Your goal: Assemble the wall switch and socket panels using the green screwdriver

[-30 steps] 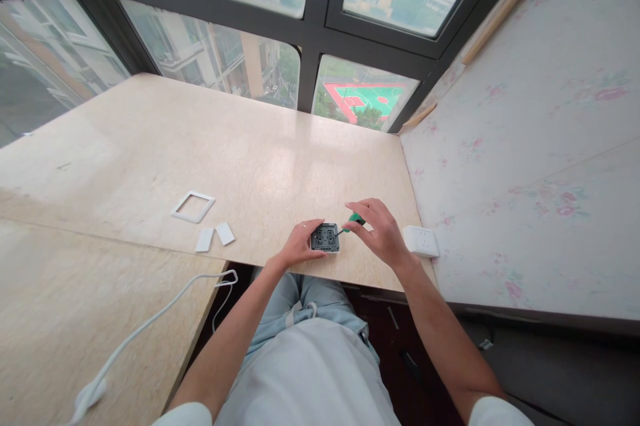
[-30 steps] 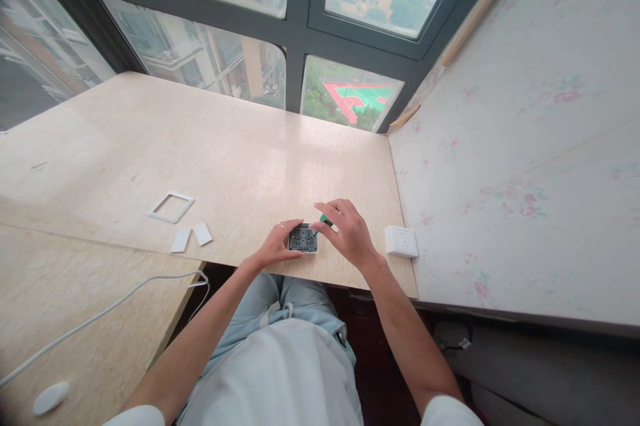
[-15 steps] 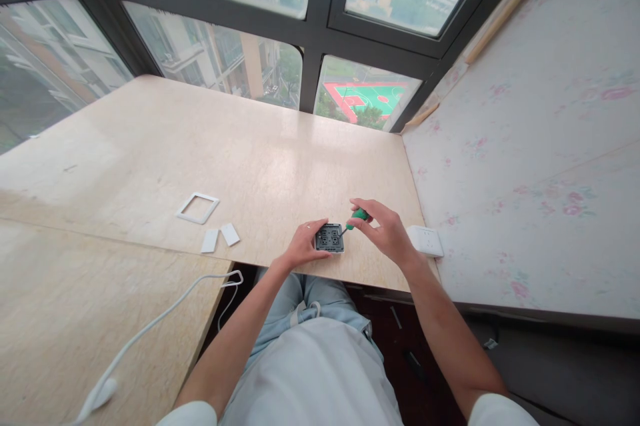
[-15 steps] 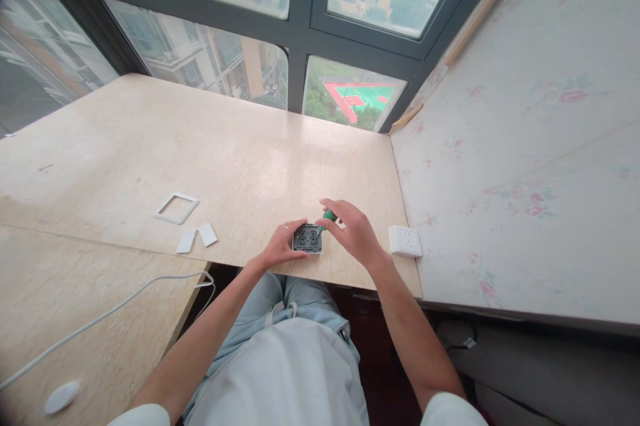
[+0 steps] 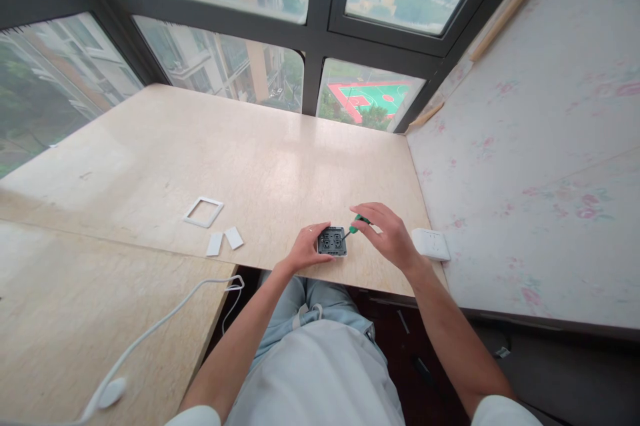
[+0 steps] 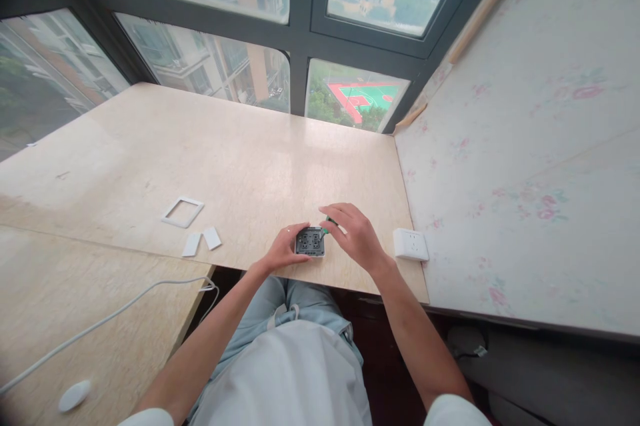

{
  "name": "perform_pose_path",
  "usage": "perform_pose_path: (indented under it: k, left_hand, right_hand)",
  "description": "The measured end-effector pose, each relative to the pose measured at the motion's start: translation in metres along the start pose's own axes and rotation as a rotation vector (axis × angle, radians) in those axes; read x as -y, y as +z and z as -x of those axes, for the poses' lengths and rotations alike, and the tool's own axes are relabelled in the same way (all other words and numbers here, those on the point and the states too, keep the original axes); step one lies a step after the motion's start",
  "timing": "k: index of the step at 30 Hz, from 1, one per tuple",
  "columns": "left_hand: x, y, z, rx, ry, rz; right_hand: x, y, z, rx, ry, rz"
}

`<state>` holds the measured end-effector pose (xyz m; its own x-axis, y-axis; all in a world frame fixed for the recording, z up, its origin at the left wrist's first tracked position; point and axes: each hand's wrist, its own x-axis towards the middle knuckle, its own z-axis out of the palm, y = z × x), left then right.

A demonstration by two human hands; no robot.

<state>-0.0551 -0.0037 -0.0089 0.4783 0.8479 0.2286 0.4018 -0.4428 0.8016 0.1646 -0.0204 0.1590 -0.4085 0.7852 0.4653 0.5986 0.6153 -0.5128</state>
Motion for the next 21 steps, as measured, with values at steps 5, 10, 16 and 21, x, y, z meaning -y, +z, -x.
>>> perform_pose_path:
  k: [5, 10, 16, 21]
  left_hand:
    - [-0.002, -0.001, 0.0, -0.004, -0.011, 0.002]
    - [-0.001, 0.0, 0.001, -0.004, -0.019, -0.002]
    - [0.001, 0.002, 0.001, -0.014, -0.008, -0.005]
    - [0.001, 0.002, 0.001, -0.017, -0.019, -0.007]
  right_hand:
    - [-0.003, 0.004, -0.001, 0.04, -0.024, 0.093]
    - [0.0, -0.003, 0.001, 0.162, 0.045, -0.088]
    - [0.001, 0.001, -0.003, 0.091, 0.123, 0.134]
    - [0.007, 0.007, -0.005, 0.095, 0.161, 0.22]
